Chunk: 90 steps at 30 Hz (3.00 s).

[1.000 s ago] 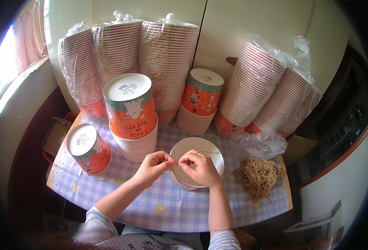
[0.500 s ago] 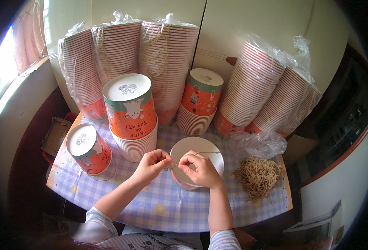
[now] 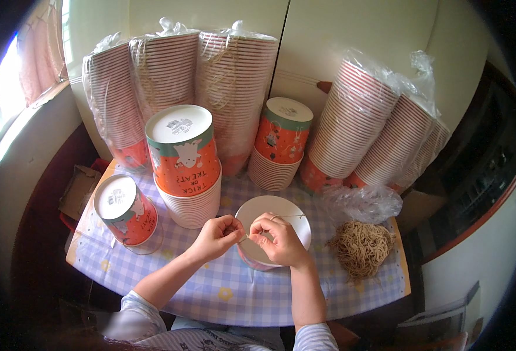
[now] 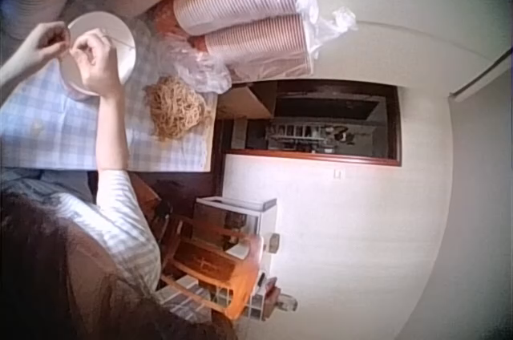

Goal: The recorder is securing paper cups with rubber bands.

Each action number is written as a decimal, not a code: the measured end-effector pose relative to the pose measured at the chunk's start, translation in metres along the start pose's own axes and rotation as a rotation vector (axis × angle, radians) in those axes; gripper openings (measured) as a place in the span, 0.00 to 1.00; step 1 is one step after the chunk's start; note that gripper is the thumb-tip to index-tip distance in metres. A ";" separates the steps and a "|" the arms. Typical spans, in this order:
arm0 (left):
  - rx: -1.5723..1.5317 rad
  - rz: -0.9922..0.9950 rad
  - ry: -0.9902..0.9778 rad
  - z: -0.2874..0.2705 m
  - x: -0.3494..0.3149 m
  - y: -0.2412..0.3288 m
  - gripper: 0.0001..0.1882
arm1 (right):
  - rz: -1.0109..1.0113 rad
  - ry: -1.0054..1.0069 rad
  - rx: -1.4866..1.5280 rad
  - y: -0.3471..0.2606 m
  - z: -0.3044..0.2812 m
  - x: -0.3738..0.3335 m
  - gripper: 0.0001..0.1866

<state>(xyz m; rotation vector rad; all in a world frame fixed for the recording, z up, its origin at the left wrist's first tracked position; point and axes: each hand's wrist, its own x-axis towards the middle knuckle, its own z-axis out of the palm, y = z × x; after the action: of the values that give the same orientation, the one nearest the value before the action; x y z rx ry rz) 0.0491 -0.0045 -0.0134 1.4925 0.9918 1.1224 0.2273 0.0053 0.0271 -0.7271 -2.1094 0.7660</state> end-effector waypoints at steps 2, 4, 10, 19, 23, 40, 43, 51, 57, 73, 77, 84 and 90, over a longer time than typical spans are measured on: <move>0.023 -0.007 -0.001 0.000 -0.001 0.003 0.07 | 0.016 -0.002 0.036 0.000 0.000 0.000 0.04; 0.093 0.009 0.011 0.001 -0.001 0.006 0.06 | 0.086 -0.003 0.082 -0.001 -0.001 -0.001 0.04; 0.188 0.127 0.033 0.001 -0.007 0.015 0.06 | 0.139 -0.043 0.254 0.001 0.001 -0.003 0.03; 0.319 0.292 0.014 -0.005 -0.011 0.035 0.06 | 0.172 -0.009 0.233 0.002 0.004 -0.002 0.03; 0.384 0.376 0.030 -0.004 -0.007 0.022 0.05 | 0.194 -0.029 0.204 0.001 0.003 -0.003 0.03; 0.578 0.429 0.021 -0.015 -0.006 0.031 0.04 | 0.212 0.442 0.576 0.005 -0.008 -0.010 0.06; 0.629 0.396 -0.008 -0.014 -0.007 0.033 0.04 | 0.229 0.410 0.562 0.001 -0.010 -0.009 0.05; 0.358 0.348 0.047 -0.001 -0.024 0.024 0.04 | 0.222 -0.041 -0.152 -0.033 -0.022 -0.020 0.09; 0.340 0.430 0.144 -0.005 -0.051 -0.012 0.06 | 0.201 -0.338 -0.534 -0.054 -0.009 -0.034 0.16; 0.110 0.383 0.171 0.008 -0.067 -0.067 0.07 | 0.009 -0.481 -0.882 -0.019 0.060 -0.033 0.08; 0.193 0.324 0.241 0.011 -0.063 -0.066 0.08 | 0.014 -0.464 -0.848 -0.021 0.058 -0.032 0.07; 0.608 0.750 0.323 0.006 -0.056 -0.060 0.13 | -0.071 -0.470 -0.699 -0.031 0.051 -0.022 0.09; 0.673 0.815 0.407 0.005 -0.043 -0.063 0.11 | -0.045 -0.616 -0.523 -0.034 0.044 -0.023 0.08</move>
<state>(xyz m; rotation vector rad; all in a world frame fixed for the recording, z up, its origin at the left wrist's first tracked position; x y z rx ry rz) 0.0406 -0.0351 -0.0828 2.3970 1.1255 1.8303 0.1962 -0.0456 0.0172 -0.7700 -2.9372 0.4377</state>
